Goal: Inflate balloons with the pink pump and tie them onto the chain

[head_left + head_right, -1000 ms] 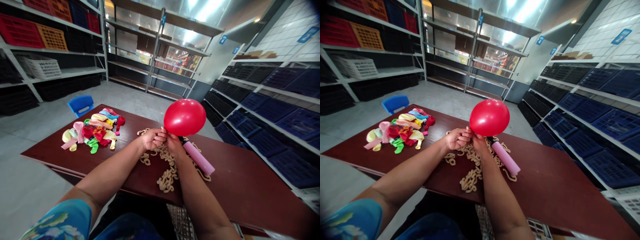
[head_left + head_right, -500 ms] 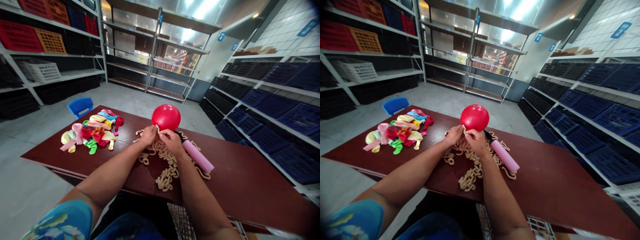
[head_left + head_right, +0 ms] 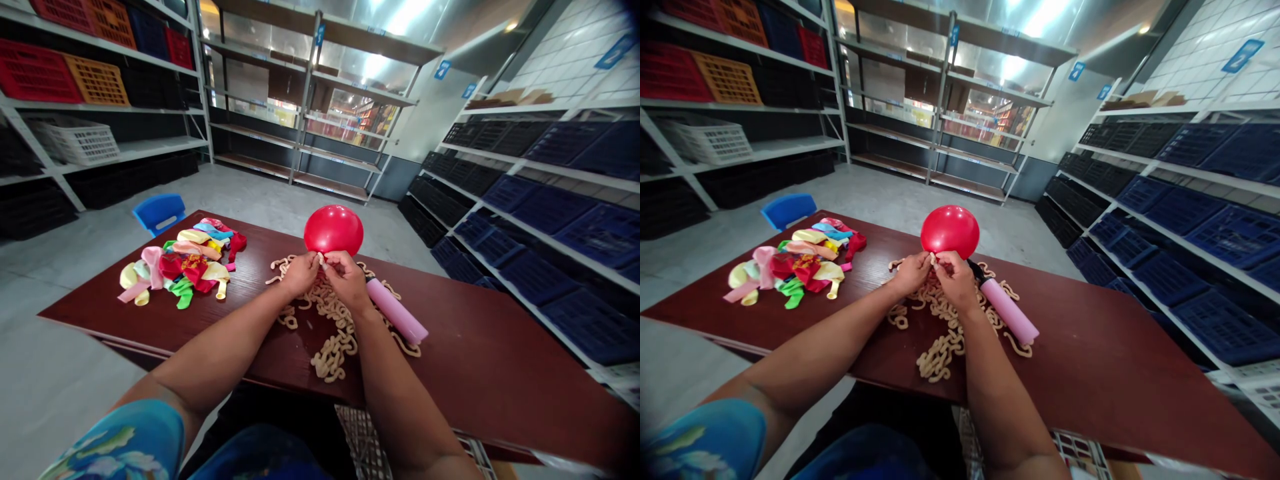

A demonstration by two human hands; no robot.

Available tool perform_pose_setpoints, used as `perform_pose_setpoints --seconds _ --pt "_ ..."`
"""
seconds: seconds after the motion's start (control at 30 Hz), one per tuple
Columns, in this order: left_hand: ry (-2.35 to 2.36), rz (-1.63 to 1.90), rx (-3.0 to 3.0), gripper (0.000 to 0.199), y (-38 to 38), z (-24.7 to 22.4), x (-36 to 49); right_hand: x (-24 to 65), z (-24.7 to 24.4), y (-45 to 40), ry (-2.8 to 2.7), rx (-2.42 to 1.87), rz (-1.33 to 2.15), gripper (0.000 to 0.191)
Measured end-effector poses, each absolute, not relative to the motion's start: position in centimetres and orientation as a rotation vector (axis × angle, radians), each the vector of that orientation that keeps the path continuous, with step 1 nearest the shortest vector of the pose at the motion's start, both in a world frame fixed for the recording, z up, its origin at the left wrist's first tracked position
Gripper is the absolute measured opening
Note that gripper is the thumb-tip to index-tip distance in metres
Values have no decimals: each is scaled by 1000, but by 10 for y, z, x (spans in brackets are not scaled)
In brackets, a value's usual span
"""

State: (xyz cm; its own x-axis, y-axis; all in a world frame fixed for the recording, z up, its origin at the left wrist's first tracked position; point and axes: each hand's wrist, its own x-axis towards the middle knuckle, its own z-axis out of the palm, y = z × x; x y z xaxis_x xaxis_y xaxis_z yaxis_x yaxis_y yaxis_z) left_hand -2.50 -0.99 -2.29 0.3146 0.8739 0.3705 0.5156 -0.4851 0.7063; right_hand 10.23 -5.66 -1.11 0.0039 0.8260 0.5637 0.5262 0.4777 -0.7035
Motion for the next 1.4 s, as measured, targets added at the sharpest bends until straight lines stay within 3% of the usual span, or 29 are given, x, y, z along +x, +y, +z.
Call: perform_pose_setpoints --seconds 0.27,0.63,0.93,1.17,1.4 --pt "1236 1009 2132 32 -12 -23 -24 104 -10 -56 -1707 -1230 284 14" --pt "1223 900 2382 26 -16 -28 -24 102 -9 -56 -1184 -1256 925 27" --pt "1172 952 2211 33 -17 -28 -18 94 -20 -53 -1130 -1319 753 25" --pt "864 1032 2008 36 -13 -35 -21 84 -15 -53 -819 -1166 1027 19" --pt "853 972 2227 33 -6 -31 -28 84 -11 -53 -754 -1108 1121 20"
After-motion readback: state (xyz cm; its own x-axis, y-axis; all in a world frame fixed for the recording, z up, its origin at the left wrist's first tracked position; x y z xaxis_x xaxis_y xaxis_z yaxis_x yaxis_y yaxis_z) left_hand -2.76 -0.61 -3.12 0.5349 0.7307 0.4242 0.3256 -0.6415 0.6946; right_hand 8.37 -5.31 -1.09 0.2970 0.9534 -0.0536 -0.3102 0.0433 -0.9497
